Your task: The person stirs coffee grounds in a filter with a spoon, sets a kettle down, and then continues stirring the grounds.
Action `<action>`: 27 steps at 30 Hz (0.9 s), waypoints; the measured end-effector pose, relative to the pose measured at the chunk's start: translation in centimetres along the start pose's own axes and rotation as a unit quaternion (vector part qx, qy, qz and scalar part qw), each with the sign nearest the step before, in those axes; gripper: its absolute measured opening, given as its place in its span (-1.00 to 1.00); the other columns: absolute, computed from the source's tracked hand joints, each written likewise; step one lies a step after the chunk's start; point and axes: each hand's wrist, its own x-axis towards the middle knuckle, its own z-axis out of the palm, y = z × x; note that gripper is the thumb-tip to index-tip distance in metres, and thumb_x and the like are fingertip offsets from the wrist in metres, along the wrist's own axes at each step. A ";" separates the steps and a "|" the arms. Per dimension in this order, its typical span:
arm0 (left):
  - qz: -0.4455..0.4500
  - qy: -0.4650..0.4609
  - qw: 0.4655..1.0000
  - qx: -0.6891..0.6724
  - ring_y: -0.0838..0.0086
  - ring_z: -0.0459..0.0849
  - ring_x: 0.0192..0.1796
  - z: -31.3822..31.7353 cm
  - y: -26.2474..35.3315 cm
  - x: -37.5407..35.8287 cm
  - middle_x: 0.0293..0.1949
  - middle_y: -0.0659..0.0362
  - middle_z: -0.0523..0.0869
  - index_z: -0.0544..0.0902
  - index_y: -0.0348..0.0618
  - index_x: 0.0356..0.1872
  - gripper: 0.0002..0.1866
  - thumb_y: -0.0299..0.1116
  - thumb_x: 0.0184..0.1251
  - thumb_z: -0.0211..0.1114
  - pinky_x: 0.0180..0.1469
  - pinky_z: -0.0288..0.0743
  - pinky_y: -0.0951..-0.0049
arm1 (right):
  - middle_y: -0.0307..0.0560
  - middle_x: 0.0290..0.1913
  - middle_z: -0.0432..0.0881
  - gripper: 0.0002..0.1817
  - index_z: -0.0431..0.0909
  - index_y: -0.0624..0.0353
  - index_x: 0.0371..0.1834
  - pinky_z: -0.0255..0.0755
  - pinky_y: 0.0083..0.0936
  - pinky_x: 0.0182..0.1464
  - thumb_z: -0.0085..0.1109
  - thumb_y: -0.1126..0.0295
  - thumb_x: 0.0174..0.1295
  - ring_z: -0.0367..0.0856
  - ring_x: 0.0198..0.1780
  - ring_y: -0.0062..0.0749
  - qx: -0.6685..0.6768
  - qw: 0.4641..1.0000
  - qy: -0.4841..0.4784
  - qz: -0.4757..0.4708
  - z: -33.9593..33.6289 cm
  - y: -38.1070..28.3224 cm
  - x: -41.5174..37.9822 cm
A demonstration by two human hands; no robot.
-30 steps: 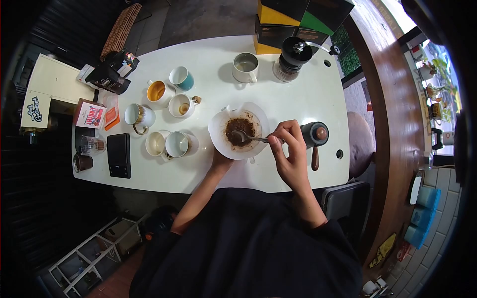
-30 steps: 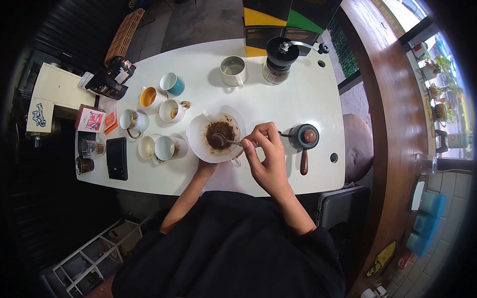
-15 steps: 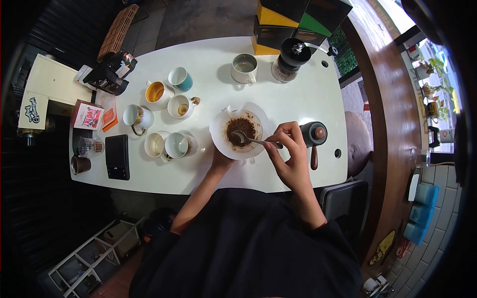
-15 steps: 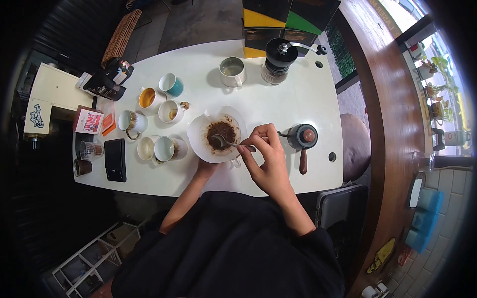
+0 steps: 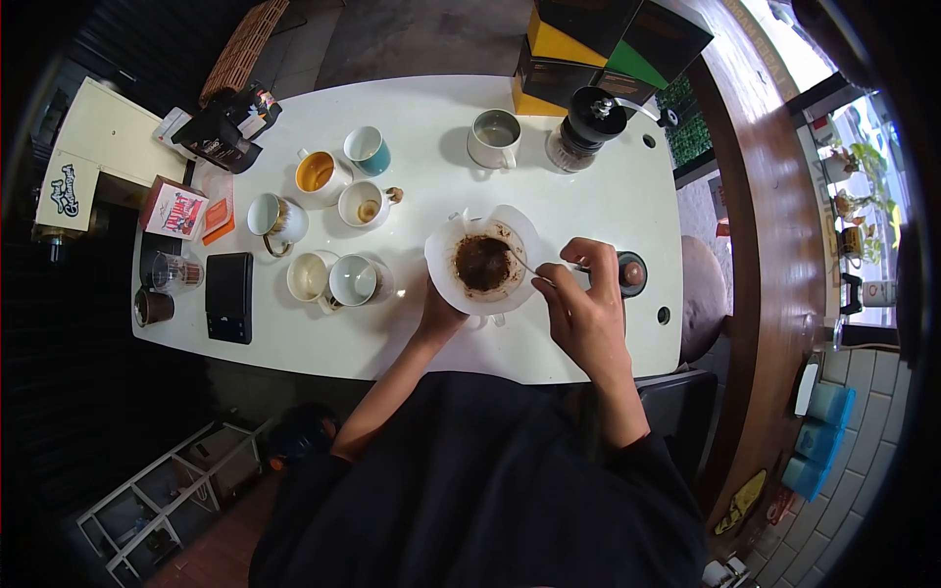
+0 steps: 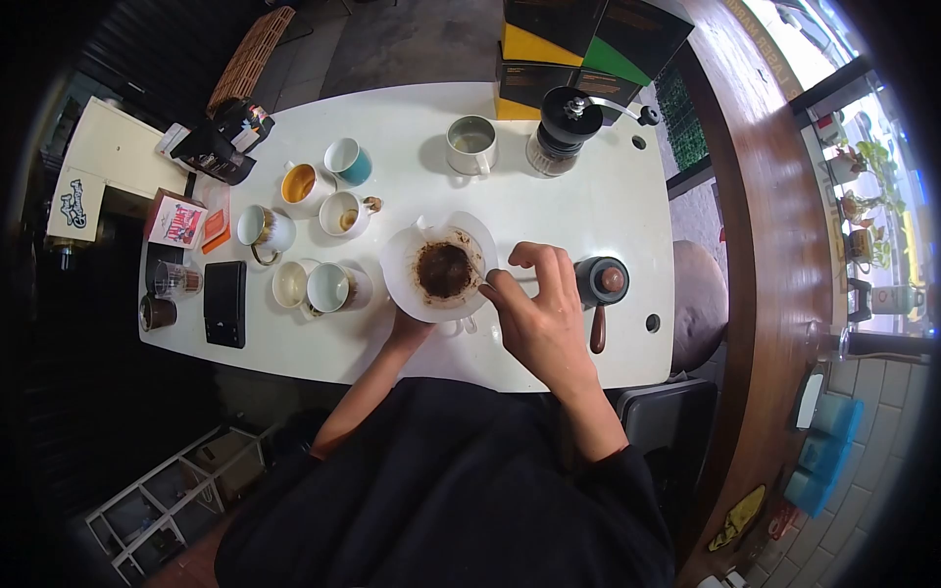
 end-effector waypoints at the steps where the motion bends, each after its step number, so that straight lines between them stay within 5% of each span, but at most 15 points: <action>1: 0.002 0.000 1.000 -0.003 0.32 0.62 0.24 0.0 0.3 0.1 0.21 0.03 0.61 0.41 -0.27 0.32 -0.22 -0.41 0.07 0.61 0.32 0.50 0.26 | 0.00 -0.03 0.48 -0.85 0.64 0.18 -0.25 0.43 -0.19 0.00 0.39 0.53 0.13 0.49 -0.01 -0.07 -0.008 1.000 -0.019 -0.011 0.2 0.1 0.0; 10: -0.035 -0.023 0.995 -0.092 0.34 0.63 0.25 0.1 1.4 0.4 0.20 0.06 0.62 0.42 -0.25 0.33 -0.28 -0.40 0.15 0.57 0.32 0.51 0.26 | 0.00 -0.02 0.46 -0.79 0.66 0.18 -0.22 0.49 -0.20 -0.01 0.45 0.53 0.07 0.50 0.02 -0.06 0.015 0.998 -0.055 -0.035 1.1 -0.3 -0.3; 27: -0.038 -0.033 0.999 -0.018 0.31 0.60 0.28 -0.3 0.2 -0.5 0.23 0.06 0.61 0.44 -0.23 0.35 -0.29 -0.42 0.17 0.55 0.36 0.46 0.25 | -0.01 -0.07 0.42 -0.90 0.59 0.27 -0.23 0.46 -0.30 -0.03 0.31 0.56 0.24 0.48 -0.08 -0.18 0.144 0.988 -0.043 0.044 1.2 -0.2 -1.2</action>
